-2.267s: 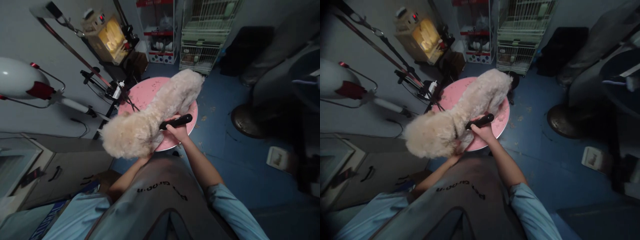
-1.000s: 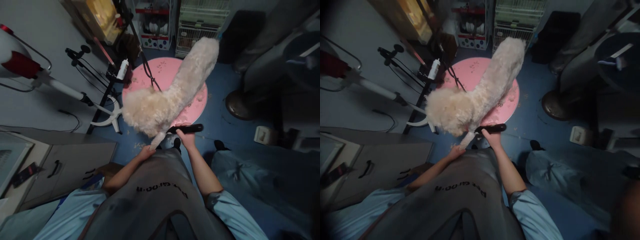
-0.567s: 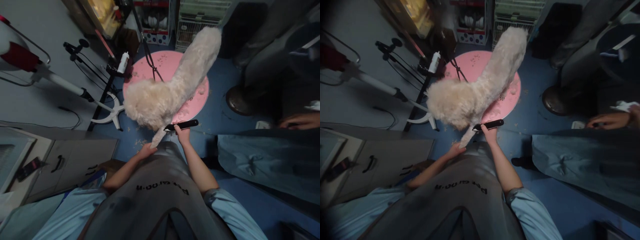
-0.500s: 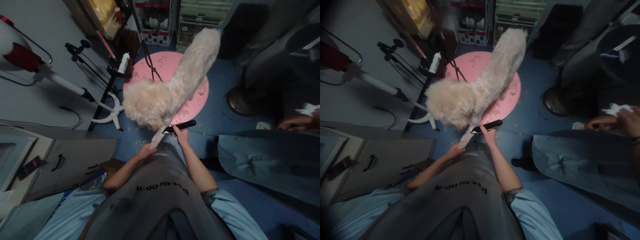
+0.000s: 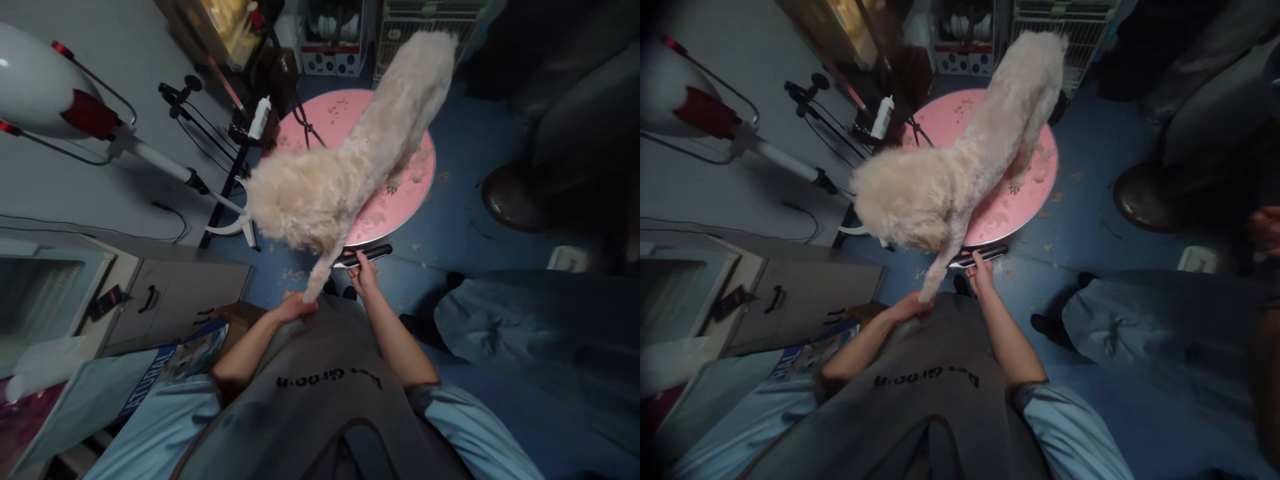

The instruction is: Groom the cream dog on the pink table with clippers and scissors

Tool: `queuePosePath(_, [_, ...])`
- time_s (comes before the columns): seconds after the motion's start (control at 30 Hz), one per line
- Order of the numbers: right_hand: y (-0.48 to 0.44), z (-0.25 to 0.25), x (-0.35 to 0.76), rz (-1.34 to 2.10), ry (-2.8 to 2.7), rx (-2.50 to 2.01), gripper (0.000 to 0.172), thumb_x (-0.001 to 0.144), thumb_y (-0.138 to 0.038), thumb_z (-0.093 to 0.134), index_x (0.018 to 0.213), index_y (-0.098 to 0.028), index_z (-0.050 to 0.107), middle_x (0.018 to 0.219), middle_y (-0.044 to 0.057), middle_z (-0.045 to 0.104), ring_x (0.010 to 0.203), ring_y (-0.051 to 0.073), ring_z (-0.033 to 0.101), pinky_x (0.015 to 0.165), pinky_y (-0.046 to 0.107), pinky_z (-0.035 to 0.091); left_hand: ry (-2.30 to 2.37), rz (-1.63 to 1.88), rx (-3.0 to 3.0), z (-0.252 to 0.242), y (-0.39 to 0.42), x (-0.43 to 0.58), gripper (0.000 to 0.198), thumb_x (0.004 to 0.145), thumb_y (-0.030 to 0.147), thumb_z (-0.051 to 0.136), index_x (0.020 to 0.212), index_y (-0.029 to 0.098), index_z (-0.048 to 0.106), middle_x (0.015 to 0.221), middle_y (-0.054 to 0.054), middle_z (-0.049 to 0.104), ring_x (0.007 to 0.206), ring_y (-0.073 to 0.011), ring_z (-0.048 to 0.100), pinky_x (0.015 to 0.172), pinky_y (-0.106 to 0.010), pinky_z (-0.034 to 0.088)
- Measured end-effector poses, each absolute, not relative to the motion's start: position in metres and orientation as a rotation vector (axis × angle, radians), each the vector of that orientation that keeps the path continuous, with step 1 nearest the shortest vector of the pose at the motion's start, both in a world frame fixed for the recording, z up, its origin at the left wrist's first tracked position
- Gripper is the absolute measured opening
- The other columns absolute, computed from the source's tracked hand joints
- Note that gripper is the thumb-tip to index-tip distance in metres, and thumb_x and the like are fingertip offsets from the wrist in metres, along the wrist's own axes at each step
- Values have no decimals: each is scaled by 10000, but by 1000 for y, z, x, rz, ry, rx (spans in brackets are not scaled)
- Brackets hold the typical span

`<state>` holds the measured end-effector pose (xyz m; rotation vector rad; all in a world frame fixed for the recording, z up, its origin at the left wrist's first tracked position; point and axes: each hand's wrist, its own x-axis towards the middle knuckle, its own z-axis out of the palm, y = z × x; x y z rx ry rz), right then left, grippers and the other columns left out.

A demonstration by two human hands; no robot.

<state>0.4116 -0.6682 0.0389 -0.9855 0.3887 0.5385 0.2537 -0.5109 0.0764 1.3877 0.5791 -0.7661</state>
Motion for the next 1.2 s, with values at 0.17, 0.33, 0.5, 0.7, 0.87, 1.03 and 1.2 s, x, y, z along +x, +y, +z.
queuePosePath(0.17, [-678, 50, 376, 652, 305, -1000, 498, 572, -542, 817, 799, -237, 495, 673, -17, 710, 319, 39, 296, 319, 211, 262, 491, -839, 1273, 83, -504, 256, 420, 722, 534, 715, 837, 163, 556, 774, -73, 695, 592, -151, 601, 510, -255, 457])
queuePosePath(0.33, [-683, 61, 429, 443, 253, -1077, 507, 632, -582, 771, 768, -245, 417, 576, -102, 577, 361, 29, 320, 368, 180, 336, 407, -838, 1233, 86, -494, 267, 432, 704, 477, 738, 928, 145, 577, 851, -71, 710, 598, -128, 598, 548, -248, 476])
queuePosePath(0.5, [-659, 74, 420, 461, 145, -1237, 448, 576, -451, 849, 740, -226, 498, 499, -105, 514, 360, 49, 400, 340, 180, 337, 365, -851, 1247, 86, -479, 278, 424, 680, 441, 737, 927, 148, 555, 841, -64, 713, 555, -112, 579, 533, -244, 458])
queuePosePath(0.7, [-639, 88, 407, 328, 127, -1457, 377, 586, -385, 830, 686, -226, 503, 470, -92, 527, 377, 71, 428, 350, 196, 371, 301, -874, 1481, 78, -457, 280, 292, 863, 384, 557, 711, 136, 584, 551, 0, 579, 422, -84, 453, 439, -221, 321])
queuePosePath(0.87, [-617, 100, 408, 208, 74, -1664, 308, 610, -349, 813, 640, -224, 533, 444, -75, 508, 379, 88, 424, 345, 217, 346, 339, -812, 1511, 61, -449, 280, 311, 896, 327, 511, 626, 180, 463, 489, 49, 434, 391, -68, 353, 419, -226, 244])
queuePosePath(1.03, [-589, 115, 373, 255, -208, -1904, 232, 744, -432, 740, 754, -216, 655, 672, 20, 677, 573, 167, 595, 571, 324, 536, 301, -693, 1465, 49, -444, 280, 249, 905, 251, 483, 672, 198, 410, 481, 70, 367, 449, -73, 322, 485, -232, 254])
queuePosePath(1.2, [-570, 138, 427, 60, -524, -2350, 217, 803, -420, 644, 838, -208, 678, 856, 97, 719, 868, 281, 670, 843, 419, 539, 257, -614, 1413, 46, -444, 280, 230, 871, 189, 504, 649, 174, 448, 529, 43, 406, 533, -74, 346, 526, -250, 244])
